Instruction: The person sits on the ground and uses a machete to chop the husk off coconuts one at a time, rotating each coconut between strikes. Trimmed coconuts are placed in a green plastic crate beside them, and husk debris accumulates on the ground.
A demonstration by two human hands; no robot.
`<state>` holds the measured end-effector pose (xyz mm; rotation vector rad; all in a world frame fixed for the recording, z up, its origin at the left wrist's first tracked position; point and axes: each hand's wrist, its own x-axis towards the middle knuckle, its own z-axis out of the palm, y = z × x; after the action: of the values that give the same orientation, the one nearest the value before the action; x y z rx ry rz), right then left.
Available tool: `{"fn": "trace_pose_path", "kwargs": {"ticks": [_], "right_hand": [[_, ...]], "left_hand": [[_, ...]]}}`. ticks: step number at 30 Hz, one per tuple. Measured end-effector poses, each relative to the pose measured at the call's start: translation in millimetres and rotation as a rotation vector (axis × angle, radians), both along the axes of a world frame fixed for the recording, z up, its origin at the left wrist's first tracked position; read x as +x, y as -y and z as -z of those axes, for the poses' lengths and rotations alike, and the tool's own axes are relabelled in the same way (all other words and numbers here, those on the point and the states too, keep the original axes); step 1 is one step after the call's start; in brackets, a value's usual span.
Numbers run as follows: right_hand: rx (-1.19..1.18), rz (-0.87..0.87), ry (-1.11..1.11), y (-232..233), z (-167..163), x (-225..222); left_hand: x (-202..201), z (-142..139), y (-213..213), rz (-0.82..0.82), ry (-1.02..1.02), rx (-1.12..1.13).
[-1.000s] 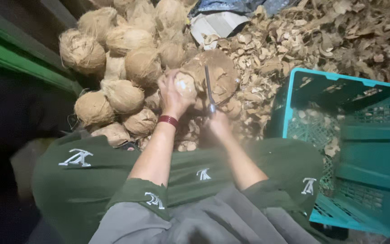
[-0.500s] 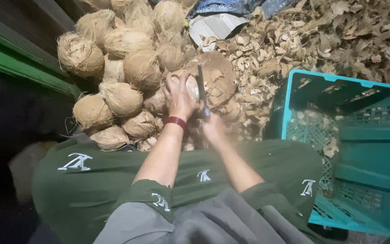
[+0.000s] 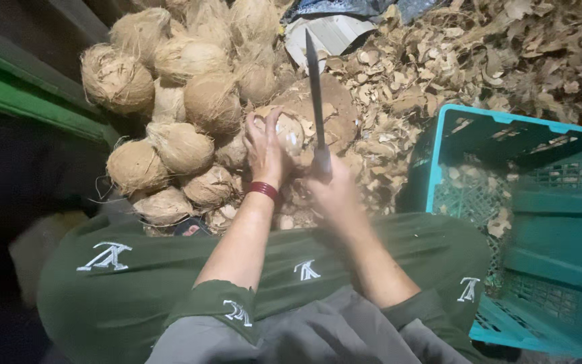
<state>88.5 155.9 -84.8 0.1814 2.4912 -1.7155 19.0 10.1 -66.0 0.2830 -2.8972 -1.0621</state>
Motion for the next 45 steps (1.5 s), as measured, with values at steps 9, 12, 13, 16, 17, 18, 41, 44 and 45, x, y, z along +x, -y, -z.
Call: {"fn": "trace_pose_path", "kwargs": {"ticks": [9,12,13,16,17,18,41,44,45], "right_hand": [[0.119,0.087,0.375,-1.1,22.3,-5.4],[0.093,0.083,0.42,-1.6,26.3,-9.4],[0.096,0.076,0.373,-1.5,27.4,-10.6],[0.04,0.017,0.049,-0.6,30.3,-12.9],[-0.069,-0.025,-0.15,0.1,31.3,-13.3],[-0.181,-0.068,-0.349,0.8,32.4,-13.5],[0.063,-0.127,-0.116,5.8,51.5,-34.0],[-0.117,0.051,0.271,3.8,56.8,-34.2],[-0.245,0.157,0.464,2.6,58.2,-33.9]], "left_hand": [[-7.6,-2.4,30.3,0.178,-0.245,0.086],[-13.9,6.8,35.3,0.149,-0.196,0.248],[-16.4,10.8,34.5,0.135,-0.184,0.195],[-16.4,22.8,26.9,0.097,-0.169,0.096],[-16.9,24.5,24.2,0.101,-0.212,0.093],[-16.2,24.7,22.0,0.106,-0.254,0.09],[-48.9,23.9,53.8,0.117,-0.099,0.136],[-52.2,15.7,59.9,0.198,-0.233,0.153],[-52.0,15.5,62.2,0.237,-0.277,0.161]]}}
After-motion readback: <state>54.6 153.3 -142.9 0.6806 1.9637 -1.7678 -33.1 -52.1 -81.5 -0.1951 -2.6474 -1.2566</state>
